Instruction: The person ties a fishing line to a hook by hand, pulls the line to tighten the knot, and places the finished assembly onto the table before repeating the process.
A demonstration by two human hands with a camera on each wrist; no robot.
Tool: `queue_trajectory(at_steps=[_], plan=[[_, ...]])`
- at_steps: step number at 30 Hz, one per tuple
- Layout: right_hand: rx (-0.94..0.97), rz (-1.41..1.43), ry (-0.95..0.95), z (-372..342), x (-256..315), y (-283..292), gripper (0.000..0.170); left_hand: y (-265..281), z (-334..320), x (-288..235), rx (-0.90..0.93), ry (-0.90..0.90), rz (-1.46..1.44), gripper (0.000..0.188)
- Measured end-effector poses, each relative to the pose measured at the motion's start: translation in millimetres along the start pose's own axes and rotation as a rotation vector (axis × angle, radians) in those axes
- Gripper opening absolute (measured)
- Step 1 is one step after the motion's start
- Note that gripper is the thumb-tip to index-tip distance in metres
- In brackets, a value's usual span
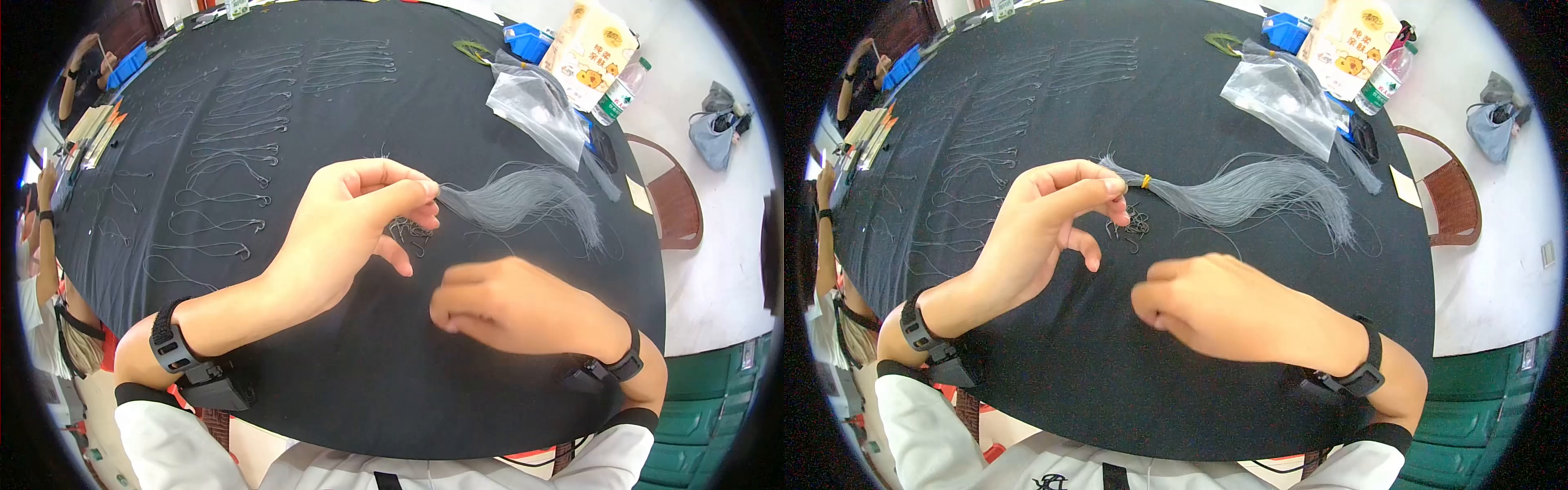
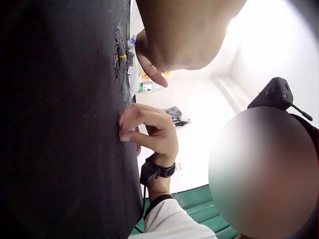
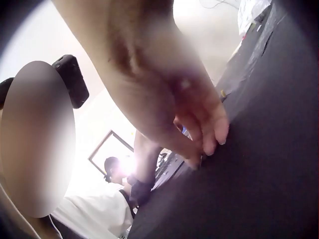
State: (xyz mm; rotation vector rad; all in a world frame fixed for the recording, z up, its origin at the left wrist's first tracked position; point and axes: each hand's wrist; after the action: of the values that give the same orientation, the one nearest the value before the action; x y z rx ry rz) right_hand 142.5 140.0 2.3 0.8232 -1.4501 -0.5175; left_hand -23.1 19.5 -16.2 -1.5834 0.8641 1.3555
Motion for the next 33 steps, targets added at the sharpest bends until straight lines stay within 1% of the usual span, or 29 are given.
queue_trajectory(at_steps=[3, 4, 7, 8, 11, 14, 17, 20, 23, 26, 29, 32, 33], plan=[[-0.236, -0.126, -0.085, 2, -12, -1, 0.007, 0, 0, 0, -0.003, 0.001, -0.005, 0.017], [-0.307, -0.137, -0.079, 1, -20, -3, 0.006, 0, 0, 1, -0.005, 0.000, -0.004, 0.017], [-0.351, -0.114, -0.130, -2, -20, 4, 0.007, -1, 1, 1, -0.016, 0.001, -0.005, 0.018], [-0.361, -0.130, -0.107, -3, -18, 6, 0.008, -1, 0, 1, -0.019, 0.002, -0.005, 0.018], [-0.264, -0.183, -0.102, -7, -10, 14, 0.010, 0, 1, 1, -0.007, 0.014, -0.005, 0.018], [-0.243, -0.250, -0.035, -6, -13, 9, 0.012, 0, 0, 1, -0.013, 0.012, -0.004, 0.017], [-0.256, -0.224, 0.064, -1, -15, 6, 0.011, 0, 1, 2, -0.002, 0.006, -0.002, 0.018], [-0.127, -0.217, 0.046, 2, -19, 13, 0.011, 0, 0, 1, -0.006, 0.020, -0.006, 0.018], [-0.078, -0.304, 0.063, 3, -16, 15, 0.009, 0, 1, 2, 0.002, 0.026, 0.001, 0.017], [-0.036, -0.344, 0.015, 2, -15, 17, 0.007, 1, 2, 3, -0.003, 0.022, 0.002, 0.017], [-0.061, -0.313, -0.035, 1, -16, 13, 0.009, 2, 2, 4, 0.000, 0.018, -0.007, 0.017], [-0.026, -0.326, -0.215, 0, -5, 9, 0.011, 2, 2, 4, 0.002, 0.032, -0.014, 0.016], [-0.037, -0.333, -0.200, 0, -4, 9, 0.010, 2, 2, 4, 0.002, 0.034, -0.014, 0.016]])
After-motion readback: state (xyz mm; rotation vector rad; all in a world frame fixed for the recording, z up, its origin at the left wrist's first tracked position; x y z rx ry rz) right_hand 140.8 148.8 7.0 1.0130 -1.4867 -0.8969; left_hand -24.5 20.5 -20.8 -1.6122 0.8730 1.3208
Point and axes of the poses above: each hand's wrist, its own z-axis towards the middle knuckle, its own y-axis out of the back of the hand, x = y × z, and after that the axes turned 5 degrees about z, right-handed
